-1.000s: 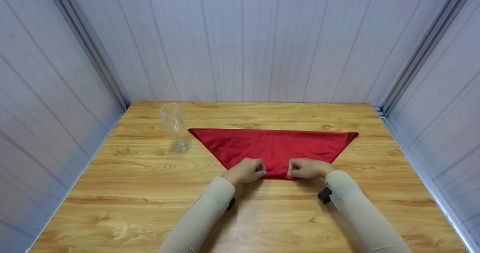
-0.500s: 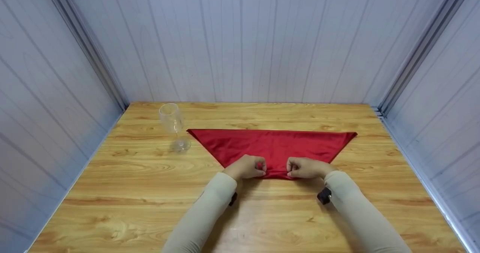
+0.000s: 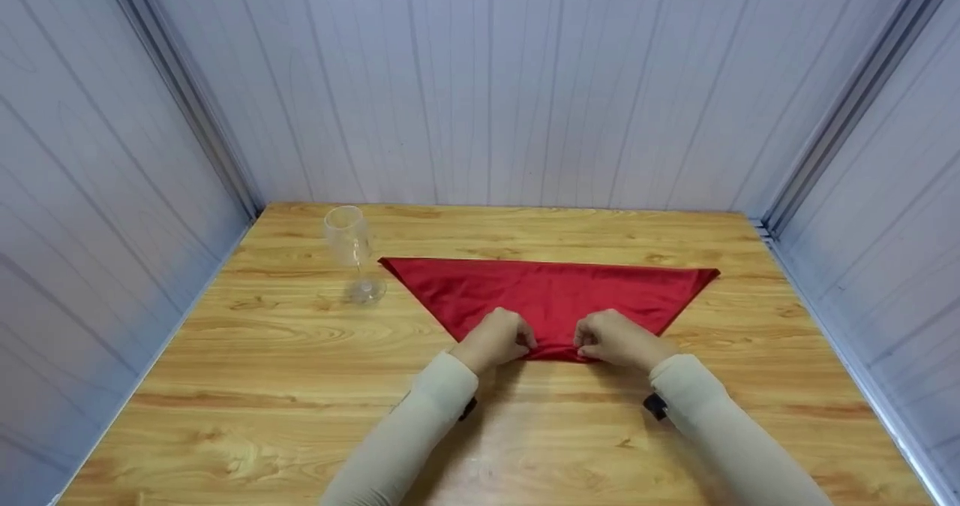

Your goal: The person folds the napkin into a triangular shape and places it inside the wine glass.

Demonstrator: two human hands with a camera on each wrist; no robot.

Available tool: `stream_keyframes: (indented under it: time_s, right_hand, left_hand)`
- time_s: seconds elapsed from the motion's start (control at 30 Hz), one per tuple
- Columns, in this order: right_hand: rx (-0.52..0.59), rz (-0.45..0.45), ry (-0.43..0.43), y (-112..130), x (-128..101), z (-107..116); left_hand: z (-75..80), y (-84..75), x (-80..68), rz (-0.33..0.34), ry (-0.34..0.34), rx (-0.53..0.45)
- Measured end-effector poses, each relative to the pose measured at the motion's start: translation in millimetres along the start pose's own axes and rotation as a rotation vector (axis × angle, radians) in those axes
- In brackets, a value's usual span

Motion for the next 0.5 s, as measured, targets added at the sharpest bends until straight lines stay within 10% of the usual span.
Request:
stream_keyframes:
  time_s: [0.5]
  right_hand:
    - [-0.089, 0.089, -0.011, 5.1, -8.0, -4.7]
  left_hand:
    - [-4.4, -5.2, -6.1, 0.001, 0.008, 0.033]
Point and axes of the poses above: each hand's wrist, its own x-axis towards the middle knuckle, its own z-axis out of the back of the hand, y = z × x, the point moved 3 cm from there along x, towards the middle knuckle, and after that the axes turned 4 degrees about z, right-handed, at the moved point
